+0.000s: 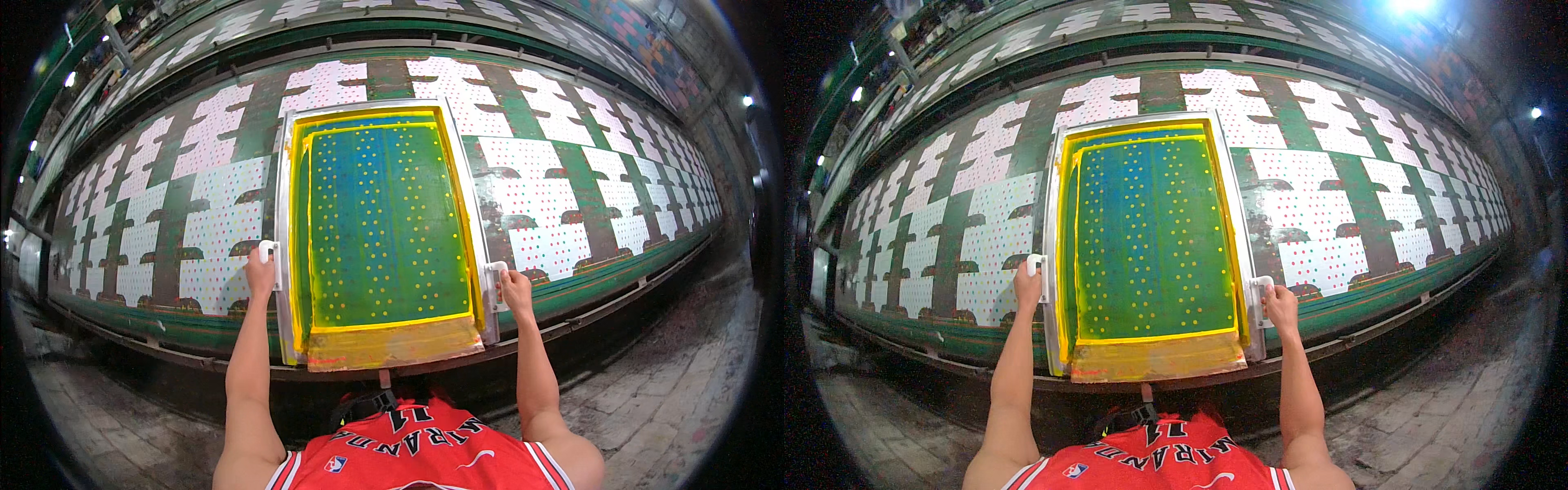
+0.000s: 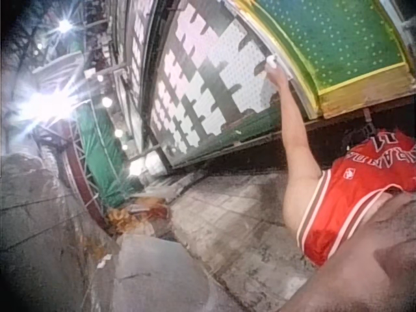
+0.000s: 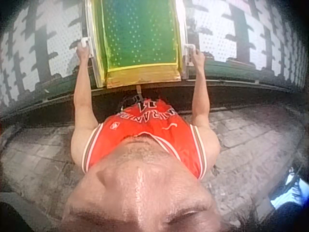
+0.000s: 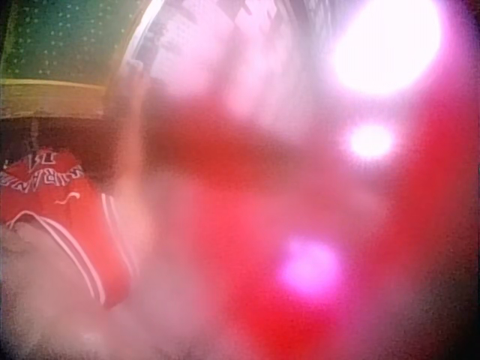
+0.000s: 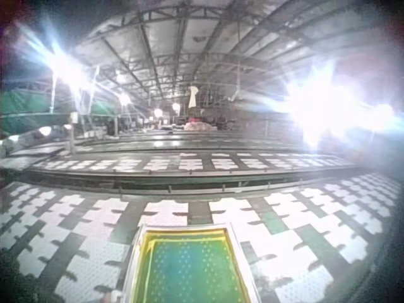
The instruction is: The person uses a squeegee to spread yellow ink across a screen printing frame placed over a patterned surface. They repeatedly pull the squeegee across the screen to transfer ink through the mesh onto the underlying material.
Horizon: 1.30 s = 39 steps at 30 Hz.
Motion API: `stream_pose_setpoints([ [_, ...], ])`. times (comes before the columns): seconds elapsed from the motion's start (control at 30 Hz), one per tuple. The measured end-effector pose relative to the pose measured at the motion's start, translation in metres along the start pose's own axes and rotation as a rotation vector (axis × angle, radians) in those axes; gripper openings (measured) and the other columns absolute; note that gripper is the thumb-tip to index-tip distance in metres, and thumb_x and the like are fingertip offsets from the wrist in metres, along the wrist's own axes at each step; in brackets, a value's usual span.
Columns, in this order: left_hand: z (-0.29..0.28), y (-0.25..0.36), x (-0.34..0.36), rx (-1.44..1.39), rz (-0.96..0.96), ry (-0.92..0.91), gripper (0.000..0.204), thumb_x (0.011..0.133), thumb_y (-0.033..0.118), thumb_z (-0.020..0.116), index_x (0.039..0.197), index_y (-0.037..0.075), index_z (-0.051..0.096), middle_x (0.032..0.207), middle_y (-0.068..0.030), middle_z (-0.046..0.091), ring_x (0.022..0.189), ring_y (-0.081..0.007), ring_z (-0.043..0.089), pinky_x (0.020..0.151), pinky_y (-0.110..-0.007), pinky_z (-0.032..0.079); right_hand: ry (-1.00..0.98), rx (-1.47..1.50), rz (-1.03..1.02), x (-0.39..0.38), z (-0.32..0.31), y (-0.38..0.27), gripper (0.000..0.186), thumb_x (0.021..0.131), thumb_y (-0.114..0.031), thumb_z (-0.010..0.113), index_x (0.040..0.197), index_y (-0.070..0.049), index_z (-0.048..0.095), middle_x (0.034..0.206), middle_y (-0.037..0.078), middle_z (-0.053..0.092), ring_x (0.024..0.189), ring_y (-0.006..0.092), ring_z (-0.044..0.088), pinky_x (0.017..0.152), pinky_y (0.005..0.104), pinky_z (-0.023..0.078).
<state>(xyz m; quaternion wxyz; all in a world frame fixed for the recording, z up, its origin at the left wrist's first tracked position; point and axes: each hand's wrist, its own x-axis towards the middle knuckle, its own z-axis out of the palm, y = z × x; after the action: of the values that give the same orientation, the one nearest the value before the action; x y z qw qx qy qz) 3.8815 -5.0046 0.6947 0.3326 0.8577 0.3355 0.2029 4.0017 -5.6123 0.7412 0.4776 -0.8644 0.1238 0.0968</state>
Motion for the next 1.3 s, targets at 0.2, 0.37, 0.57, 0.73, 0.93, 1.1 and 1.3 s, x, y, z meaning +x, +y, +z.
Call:
stream_pose_setpoints([
  [0.2, 0.006, -0.004, 0.0, 0.098, -0.036, -0.036, 0.034, 0.087, 0.013, 0.067, 0.117, 0.002, 0.058, 0.098, -0.0242, 0.07, 0.095, -0.0433, 0.067, 0.082, -0.052, 0.05, 0.002, -0.112, -0.032, 0.008, 0.005, 0.009, 0.034, 0.103, -0.023, 0.052, 0.093, 0.006, 0.068, 0.071, 0.011, 0.069, 0.055, 0.0164, 0.063, 0.051, 0.0345, 0.05],
  [0.37, 0.008, -0.004, -0.001, 0.115, -0.049, -0.059, 0.032, 0.087, 0.013, 0.065, 0.116, 0.003, 0.058, 0.097, -0.0258, 0.07, 0.093, -0.0451, 0.067, 0.08, -0.054, 0.049, 0.065, -0.134, -0.042, 0.014, 0.012, 0.017, 0.031, 0.103, -0.021, 0.052, 0.093, 0.004, 0.067, 0.069, 0.01, 0.068, 0.052, 0.0171, 0.062, 0.048, 0.0353, 0.049],
  [0.57, 0.015, -0.017, -0.001, 0.076, -0.056, -0.032, 0.034, 0.086, 0.012, 0.065, 0.118, 0.002, 0.058, 0.095, -0.025, 0.07, 0.092, -0.0433, 0.067, 0.078, -0.053, 0.05, 0.117, -0.07, -0.022, 0.006, 0.012, 0.018, 0.029, 0.102, -0.024, 0.055, 0.096, 0.002, 0.069, 0.068, 0.01, 0.068, 0.052, 0.0172, 0.063, 0.049, 0.0326, 0.05],
  [0.73, -0.007, -0.012, -0.002, -0.451, -0.28, -0.079, 0.052, 0.084, 0.009, 0.066, 0.132, -0.002, 0.05, 0.123, -0.0199, 0.063, 0.116, -0.0309, 0.06, 0.101, -0.04, 0.045, 0.229, -0.293, -0.109, -0.013, -0.01, 0.031, 0.032, 0.099, -0.025, 0.058, 0.1, 0.004, 0.07, 0.084, 0.022, 0.07, 0.082, 0.0356, 0.068, 0.074, 0.0457, 0.05],
  [0.93, -0.095, 0.064, -0.024, -1.415, -0.468, -0.2, 0.05, 0.1, 0.024, 0.052, 0.138, -0.007, 0.04, 0.147, -0.024, 0.046, 0.138, -0.0334, 0.046, 0.116, -0.048, 0.035, 0.198, -0.178, 0.141, -0.038, -0.039, 0.078, 0.034, 0.101, -0.027, 0.058, 0.088, 0.002, 0.069, 0.067, 0.005, 0.063, 0.055, 0.0121, 0.061, 0.049, 0.0311, 0.049],
  [1.1, -0.143, 0.115, -0.036, -1.79, -0.381, -0.418, 0.036, 0.104, 0.021, 0.046, 0.129, -0.004, 0.047, 0.146, -0.0254, 0.046, 0.137, -0.0362, 0.046, 0.118, -0.051, 0.036, 0.287, -0.529, -0.065, -0.058, -0.035, 0.101, 0.029, 0.098, -0.026, 0.06, 0.098, 0.001, 0.07, 0.086, 0.018, 0.072, 0.078, 0.0318, 0.071, 0.072, 0.044, 0.054],
  [1.3, -0.143, 0.121, -0.046, -1.489, -0.253, -0.449, 0.03, 0.102, 0.023, 0.056, 0.121, 0.0, 0.054, 0.139, -0.0214, 0.053, 0.131, -0.0326, 0.052, 0.113, -0.042, 0.043, 0.317, -0.589, 0.115, -0.063, -0.026, 0.066, 0.039, 0.101, -0.039, 0.054, 0.102, -0.003, 0.07, 0.099, 0.021, 0.072, 0.097, 0.042, 0.067, 0.082, 0.0533, 0.051],
])
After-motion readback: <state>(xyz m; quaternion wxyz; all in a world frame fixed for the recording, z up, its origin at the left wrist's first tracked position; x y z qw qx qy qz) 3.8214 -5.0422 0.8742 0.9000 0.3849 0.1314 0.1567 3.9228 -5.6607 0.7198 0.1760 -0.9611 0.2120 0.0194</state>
